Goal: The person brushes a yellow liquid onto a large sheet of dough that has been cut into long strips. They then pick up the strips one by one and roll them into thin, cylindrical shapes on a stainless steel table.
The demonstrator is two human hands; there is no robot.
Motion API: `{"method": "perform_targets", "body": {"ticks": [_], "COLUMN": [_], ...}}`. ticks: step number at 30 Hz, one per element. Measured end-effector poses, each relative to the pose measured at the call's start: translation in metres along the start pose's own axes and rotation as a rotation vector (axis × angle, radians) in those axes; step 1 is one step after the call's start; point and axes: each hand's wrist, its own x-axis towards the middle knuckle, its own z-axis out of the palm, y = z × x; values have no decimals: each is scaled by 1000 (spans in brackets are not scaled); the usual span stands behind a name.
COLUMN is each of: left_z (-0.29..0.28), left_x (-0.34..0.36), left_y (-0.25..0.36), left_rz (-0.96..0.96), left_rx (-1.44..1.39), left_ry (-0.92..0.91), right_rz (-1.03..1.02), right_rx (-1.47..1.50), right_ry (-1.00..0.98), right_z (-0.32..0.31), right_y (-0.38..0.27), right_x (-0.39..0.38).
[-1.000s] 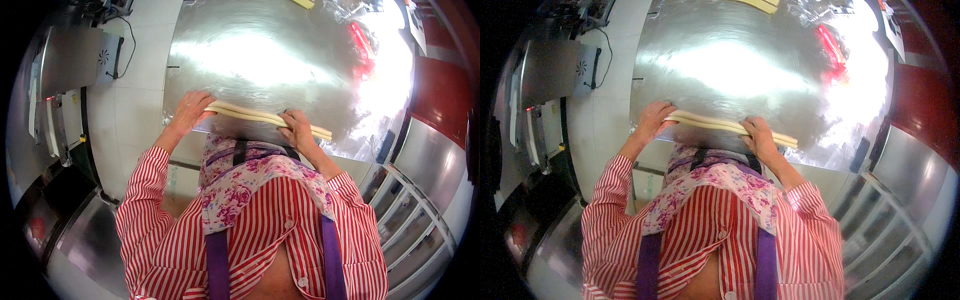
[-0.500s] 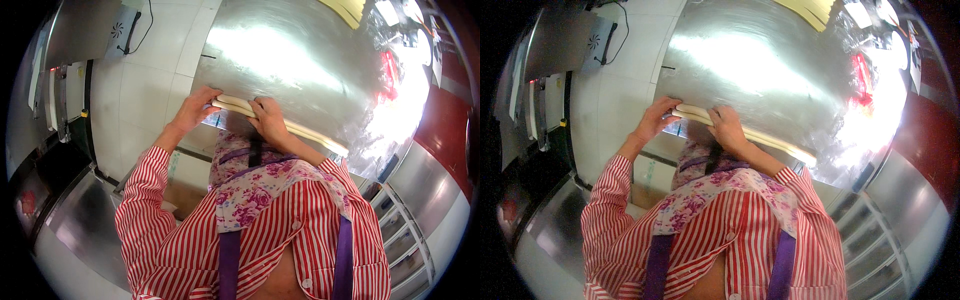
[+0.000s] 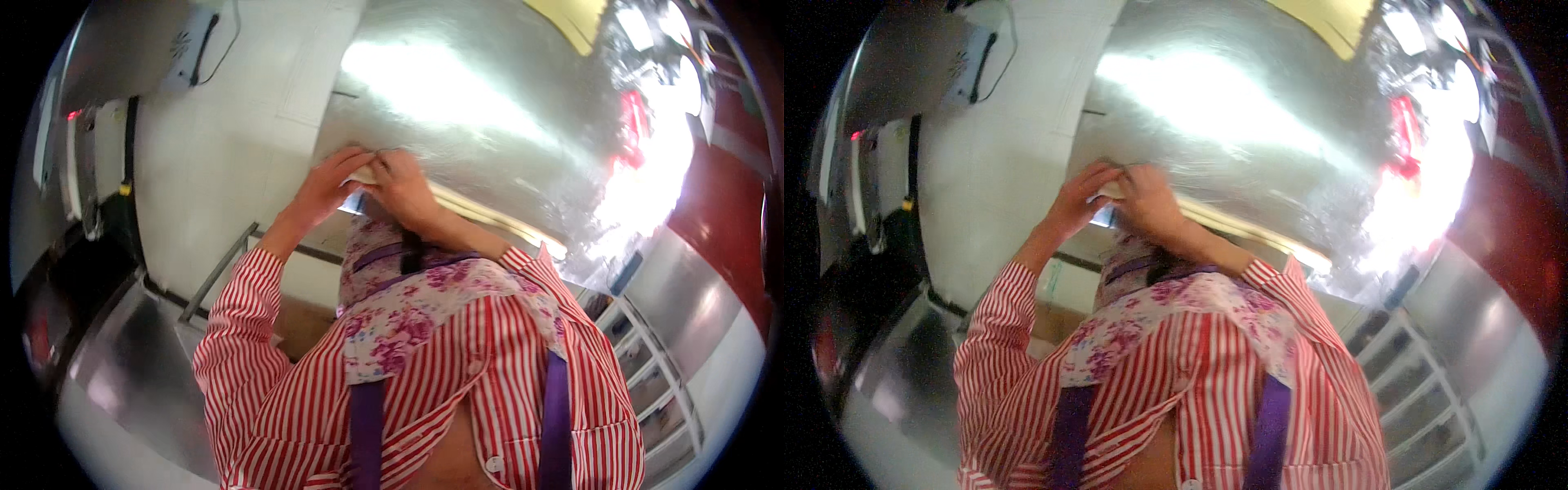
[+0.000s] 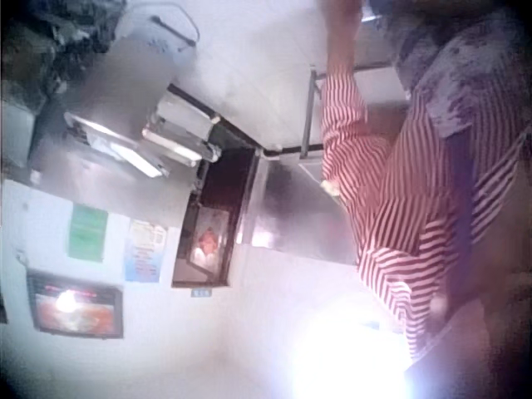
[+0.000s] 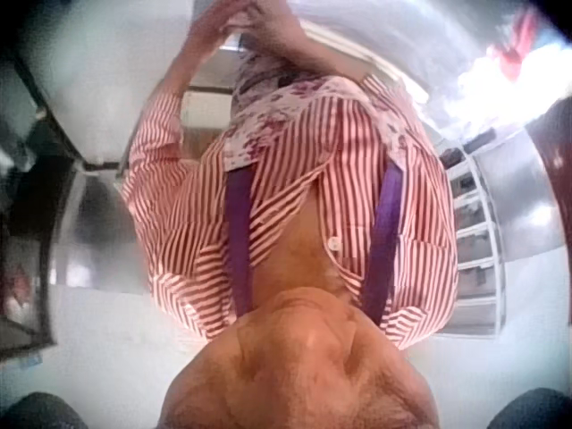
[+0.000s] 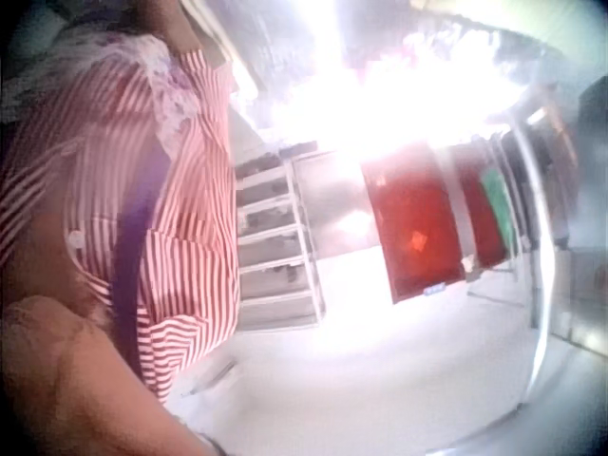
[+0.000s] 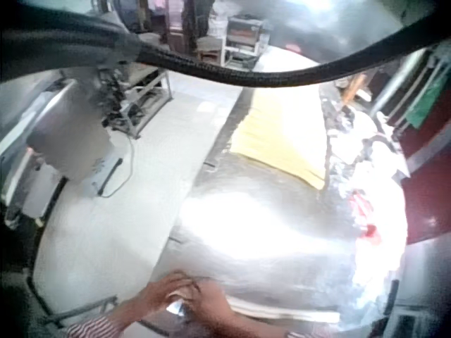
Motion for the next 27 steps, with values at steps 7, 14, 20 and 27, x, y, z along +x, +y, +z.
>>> {"method": "perform_targets", "body": {"ticks": [7,14,20,27], "left_z": [17,25,21,2], "left_x": [0,5,9,7], "left_y": [14,23,23,-3], "left_rz": [-46,-62,-85,-149], "left_rx": [-77,-65,1,43], "left_ry": [-4,-6,-48,-84], "right_rz": [-42,52,287,494], "right_rx": [-145,-242,-77,364], "right_ry": [21,-14,61,132], "right_z": [-45,-123,-191,-192], "right_y": [28,88,138,141], "right_x": [-62,-193,-309,-323]}}
